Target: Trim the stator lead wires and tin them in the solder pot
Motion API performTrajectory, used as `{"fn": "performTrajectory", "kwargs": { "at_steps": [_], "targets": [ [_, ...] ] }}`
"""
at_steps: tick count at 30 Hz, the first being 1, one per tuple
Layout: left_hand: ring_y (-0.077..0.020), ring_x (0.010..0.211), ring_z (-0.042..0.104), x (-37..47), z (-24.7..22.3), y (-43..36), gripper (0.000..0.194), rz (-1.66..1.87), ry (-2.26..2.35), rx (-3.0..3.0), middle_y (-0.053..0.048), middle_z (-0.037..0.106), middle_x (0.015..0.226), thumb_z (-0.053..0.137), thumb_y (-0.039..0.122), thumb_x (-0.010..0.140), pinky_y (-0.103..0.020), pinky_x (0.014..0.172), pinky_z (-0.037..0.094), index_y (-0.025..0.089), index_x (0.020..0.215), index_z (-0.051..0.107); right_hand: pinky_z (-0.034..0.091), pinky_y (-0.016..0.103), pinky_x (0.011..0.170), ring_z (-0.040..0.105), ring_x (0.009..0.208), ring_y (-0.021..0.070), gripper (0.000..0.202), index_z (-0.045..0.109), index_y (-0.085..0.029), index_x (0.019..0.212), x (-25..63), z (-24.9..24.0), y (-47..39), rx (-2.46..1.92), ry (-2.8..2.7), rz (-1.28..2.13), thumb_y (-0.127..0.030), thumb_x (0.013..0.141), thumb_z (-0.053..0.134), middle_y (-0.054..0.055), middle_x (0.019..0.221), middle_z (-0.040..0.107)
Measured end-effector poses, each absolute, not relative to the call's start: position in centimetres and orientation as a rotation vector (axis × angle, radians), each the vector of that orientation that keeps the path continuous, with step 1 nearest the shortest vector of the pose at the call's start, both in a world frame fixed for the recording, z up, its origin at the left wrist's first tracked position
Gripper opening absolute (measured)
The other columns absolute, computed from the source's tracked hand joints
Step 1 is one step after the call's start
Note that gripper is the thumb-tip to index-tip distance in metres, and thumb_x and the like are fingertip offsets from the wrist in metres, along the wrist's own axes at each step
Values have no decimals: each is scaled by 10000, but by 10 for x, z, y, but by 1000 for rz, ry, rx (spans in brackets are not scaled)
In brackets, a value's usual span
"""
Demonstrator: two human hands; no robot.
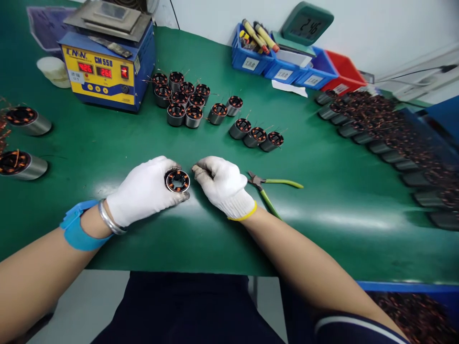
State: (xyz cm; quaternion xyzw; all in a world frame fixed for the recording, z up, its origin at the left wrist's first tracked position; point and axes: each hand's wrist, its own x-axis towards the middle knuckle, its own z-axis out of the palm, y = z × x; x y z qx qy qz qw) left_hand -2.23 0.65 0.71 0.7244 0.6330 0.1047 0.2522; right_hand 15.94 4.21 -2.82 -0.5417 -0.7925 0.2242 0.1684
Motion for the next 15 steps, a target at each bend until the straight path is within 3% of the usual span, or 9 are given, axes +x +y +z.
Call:
{"fn": "performTrajectory", "kwargs": {
  "at_steps": [3,9,13,15],
  "targets": [
    [-261,848,666,-23,7,7,331,272,1682,1982,-68,702,950,654,486,729,-361,726,503,218,921,688,435,310,714,647,888,222,308,723,-221,977,153,-26,46,-1518,-2332,620,-410,954,481,56,959,729],
    [-281,961,681,-25,8,6,430,318,1670,1947,-66,723,1066,684,450,690,-368,807,525,226,1057,688,444,339,668,651,795,248,310,707,-226,866,169,2,45,-1820,-2367,806,-472,905,522,50,824,713],
    [-267,810,690,-24,12,7,355,282,1725,1878,-48,735,910,687,444,676,-345,666,506,228,956,660,491,354,867,635,1023,239,496,660,-204,1165,159,-2,44,-1502,-2150,906,-525,787,690,69,1153,682],
    [-260,738,680,-23,13,7,307,264,1746,1865,-41,724,830,673,471,691,-338,607,481,232,881,639,486,330,901,623,1028,214,381,674,-183,1083,149,-11,42,-1285,-2104,897,-439,801,683,66,1117,676]
  ]
}}
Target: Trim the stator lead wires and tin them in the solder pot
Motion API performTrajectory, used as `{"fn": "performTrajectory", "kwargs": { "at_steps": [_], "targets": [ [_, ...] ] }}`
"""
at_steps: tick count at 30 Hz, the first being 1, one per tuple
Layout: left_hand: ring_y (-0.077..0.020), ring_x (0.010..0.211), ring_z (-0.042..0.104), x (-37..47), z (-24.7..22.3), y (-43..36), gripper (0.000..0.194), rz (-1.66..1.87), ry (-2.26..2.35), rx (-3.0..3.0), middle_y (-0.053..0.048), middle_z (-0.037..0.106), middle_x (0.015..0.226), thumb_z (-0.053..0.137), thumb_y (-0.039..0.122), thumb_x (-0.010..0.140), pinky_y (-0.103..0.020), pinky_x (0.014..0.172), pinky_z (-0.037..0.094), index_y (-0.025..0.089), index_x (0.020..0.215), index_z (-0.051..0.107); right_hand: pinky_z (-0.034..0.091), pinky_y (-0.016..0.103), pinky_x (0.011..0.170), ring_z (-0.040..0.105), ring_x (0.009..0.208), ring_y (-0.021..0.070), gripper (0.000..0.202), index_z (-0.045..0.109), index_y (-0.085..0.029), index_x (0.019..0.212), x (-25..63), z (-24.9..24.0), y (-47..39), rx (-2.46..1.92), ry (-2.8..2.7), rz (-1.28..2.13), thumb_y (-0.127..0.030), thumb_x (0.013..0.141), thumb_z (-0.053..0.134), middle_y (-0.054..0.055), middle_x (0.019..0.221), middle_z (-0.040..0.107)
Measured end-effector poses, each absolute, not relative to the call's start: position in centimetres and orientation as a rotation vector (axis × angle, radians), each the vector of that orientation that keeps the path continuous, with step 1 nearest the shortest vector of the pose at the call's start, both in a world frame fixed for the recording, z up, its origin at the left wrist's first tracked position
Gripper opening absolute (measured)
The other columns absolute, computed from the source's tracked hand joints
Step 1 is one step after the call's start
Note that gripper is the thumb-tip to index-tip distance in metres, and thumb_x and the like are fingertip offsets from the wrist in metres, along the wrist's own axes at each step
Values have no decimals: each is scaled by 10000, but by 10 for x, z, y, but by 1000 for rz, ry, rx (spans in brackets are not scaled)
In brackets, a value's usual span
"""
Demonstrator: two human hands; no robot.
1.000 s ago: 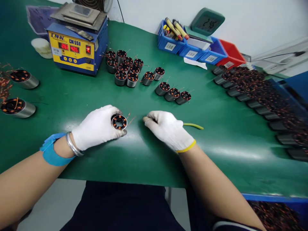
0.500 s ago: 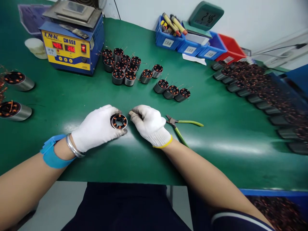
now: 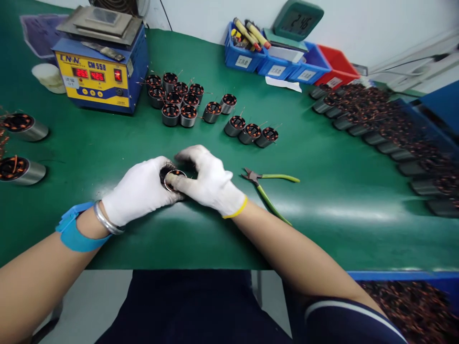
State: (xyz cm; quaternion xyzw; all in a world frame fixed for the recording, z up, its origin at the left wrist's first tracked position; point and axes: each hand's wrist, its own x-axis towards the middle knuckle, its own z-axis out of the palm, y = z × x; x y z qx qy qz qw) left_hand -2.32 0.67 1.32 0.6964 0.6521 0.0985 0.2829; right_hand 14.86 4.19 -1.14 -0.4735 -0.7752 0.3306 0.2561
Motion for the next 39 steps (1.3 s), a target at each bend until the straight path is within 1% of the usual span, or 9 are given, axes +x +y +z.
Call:
{"fn": "performTrajectory", "kwargs": {
  "at_steps": [4,11,15,17,22,29,33,37,39],
  "targets": [
    [-259,757,686,-23,14,6,303,293,1731,1867,-37,730,842,694,482,682,-332,614,487,246,861,630,483,300,790,618,848,176,152,657,-181,845,150,-22,33,-1296,-2004,903,-285,874,551,38,873,673],
    [-275,843,696,-26,12,8,336,285,1709,1851,-45,733,922,711,448,666,-365,709,539,241,923,644,486,326,800,630,879,191,174,691,-192,915,194,-4,20,-1430,-2335,814,-308,902,562,59,999,692],
    [-332,1079,657,-33,9,6,730,351,1648,1927,-117,660,1221,801,477,565,-432,907,552,198,1206,590,548,329,830,647,987,216,832,478,-147,1428,197,-2,21,-1202,-2267,813,-494,735,780,164,1528,412],
    [-327,1147,627,-34,9,3,821,460,1584,1933,-127,621,1293,809,487,573,-434,968,537,188,1288,537,546,343,874,644,1073,255,958,355,-163,1528,189,-6,19,-1166,-2385,780,-523,745,772,163,1578,355],
    [-252,961,668,-27,10,-1,293,533,1548,1982,-72,697,1048,645,418,796,-398,892,550,208,1000,644,519,364,778,689,964,268,422,577,-216,1349,168,-18,19,-1318,-2676,718,-408,997,445,89,1182,704],
    [-237,925,642,-23,4,1,247,496,1527,2144,-95,654,1009,607,308,794,-387,853,531,171,993,655,450,295,728,676,907,207,237,715,-234,1047,199,-3,30,-1237,-2642,844,-329,968,513,26,1005,745],
    [-222,880,635,-23,1,1,203,552,1500,2163,-83,643,967,603,261,776,-366,808,531,161,946,652,478,296,736,660,861,190,250,707,-204,1072,213,7,37,-1298,-2395,937,-344,882,623,29,990,725],
    [-214,859,632,-23,1,1,182,562,1489,2172,-79,640,946,605,241,770,-354,791,527,154,923,650,442,467,979,570,1135,336,850,595,-136,1315,191,3,39,-1184,-2485,593,-540,612,850,149,1272,613],
    [-210,846,630,-23,1,1,179,566,1483,2172,-79,639,937,606,245,775,-350,783,524,150,919,652,404,503,1005,584,1081,324,534,668,-132,1193,181,-2,40,-1047,-2713,557,-473,789,739,146,1140,656]
  ]
}}
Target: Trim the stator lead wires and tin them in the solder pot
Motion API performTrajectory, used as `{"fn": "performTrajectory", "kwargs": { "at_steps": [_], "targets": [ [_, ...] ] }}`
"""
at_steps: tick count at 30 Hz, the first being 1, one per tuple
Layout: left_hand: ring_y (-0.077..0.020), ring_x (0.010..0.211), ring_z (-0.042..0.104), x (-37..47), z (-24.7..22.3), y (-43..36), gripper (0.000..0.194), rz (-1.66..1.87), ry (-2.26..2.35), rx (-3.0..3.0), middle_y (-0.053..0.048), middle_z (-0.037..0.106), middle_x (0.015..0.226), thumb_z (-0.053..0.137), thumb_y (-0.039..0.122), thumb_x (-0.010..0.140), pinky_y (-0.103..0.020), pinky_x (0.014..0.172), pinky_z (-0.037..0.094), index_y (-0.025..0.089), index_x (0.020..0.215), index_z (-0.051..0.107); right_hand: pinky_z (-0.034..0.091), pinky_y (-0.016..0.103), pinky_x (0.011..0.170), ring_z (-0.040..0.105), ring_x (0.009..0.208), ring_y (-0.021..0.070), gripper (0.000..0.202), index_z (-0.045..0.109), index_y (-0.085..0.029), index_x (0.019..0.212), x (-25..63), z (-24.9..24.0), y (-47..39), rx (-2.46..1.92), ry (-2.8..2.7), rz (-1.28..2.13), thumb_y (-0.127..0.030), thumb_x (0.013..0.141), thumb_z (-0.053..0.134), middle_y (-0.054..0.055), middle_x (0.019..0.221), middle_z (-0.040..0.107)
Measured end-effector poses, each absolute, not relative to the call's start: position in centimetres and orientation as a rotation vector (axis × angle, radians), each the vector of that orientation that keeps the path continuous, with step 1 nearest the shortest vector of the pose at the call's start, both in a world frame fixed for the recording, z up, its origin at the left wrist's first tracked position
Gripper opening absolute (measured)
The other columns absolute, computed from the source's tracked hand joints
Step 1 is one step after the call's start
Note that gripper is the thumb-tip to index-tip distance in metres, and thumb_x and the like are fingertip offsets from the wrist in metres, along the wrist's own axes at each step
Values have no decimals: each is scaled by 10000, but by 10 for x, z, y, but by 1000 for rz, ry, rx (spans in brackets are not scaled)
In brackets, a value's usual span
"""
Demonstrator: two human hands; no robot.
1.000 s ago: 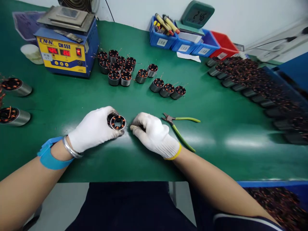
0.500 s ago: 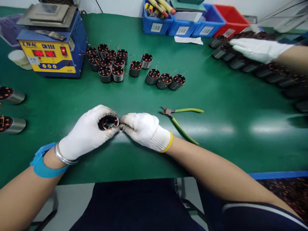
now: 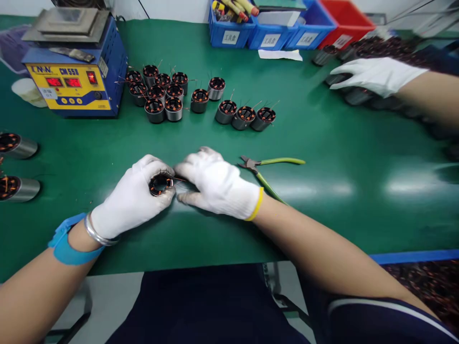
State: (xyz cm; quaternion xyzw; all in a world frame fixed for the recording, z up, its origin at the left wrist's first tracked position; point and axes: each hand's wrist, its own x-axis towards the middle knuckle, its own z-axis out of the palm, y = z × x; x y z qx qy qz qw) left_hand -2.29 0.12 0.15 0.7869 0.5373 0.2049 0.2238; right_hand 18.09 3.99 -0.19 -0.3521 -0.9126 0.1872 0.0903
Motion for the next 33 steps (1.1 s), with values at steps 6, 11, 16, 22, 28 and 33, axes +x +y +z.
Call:
{"fn": "performTrajectory", "kwargs": {
  "at_steps": [6,11,16,22,28,33],
  "targets": [
    [-209,863,634,-23,2,1,181,567,1474,2150,-74,647,943,606,223,761,-343,796,521,155,918,662,467,305,723,640,842,194,200,736,-180,959,217,11,51,-1206,-2477,1002,-284,906,574,53,919,705],
    [-205,835,628,-22,3,1,163,601,1468,2150,-72,643,914,586,221,747,-340,767,523,158,881,654,500,349,808,646,992,247,654,630,-194,1282,210,16,48,-1310,-2173,1037,-531,737,760,88,1180,676],
    [-202,805,627,-23,1,1,178,614,1467,2178,-70,640,894,580,228,729,-338,728,526,154,873,654,338,265,565,522,616,119,345,701,-181,811,169,1,35,-1314,-2411,1203,-428,957,509,6,721,647],
    [-199,787,607,-17,-8,-2,121,696,1475,2277,-67,611,859,581,217,748,-346,718,524,159,833,645,313,253,515,485,540,98,313,644,-175,672,176,-2,31,-1438,-2157,1348,-368,898,546,-23,587,594],
    [-216,807,569,-13,-24,-5,107,870,1449,2414,-84,585,874,530,170,776,-373,729,516,162,830,621,421,234,515,537,537,109,300,622,-173,711,183,-6,39,-1305,-1763,1788,-396,900,554,4,633,621],
    [-227,819,542,-13,-31,-5,81,892,1421,2451,-84,579,880,511,177,784,-389,728,505,186,808,588,448,225,481,578,536,127,278,623,-175,759,179,-4,56,-1264,-1583,2129,-435,807,709,9,638,617]
  ]
}}
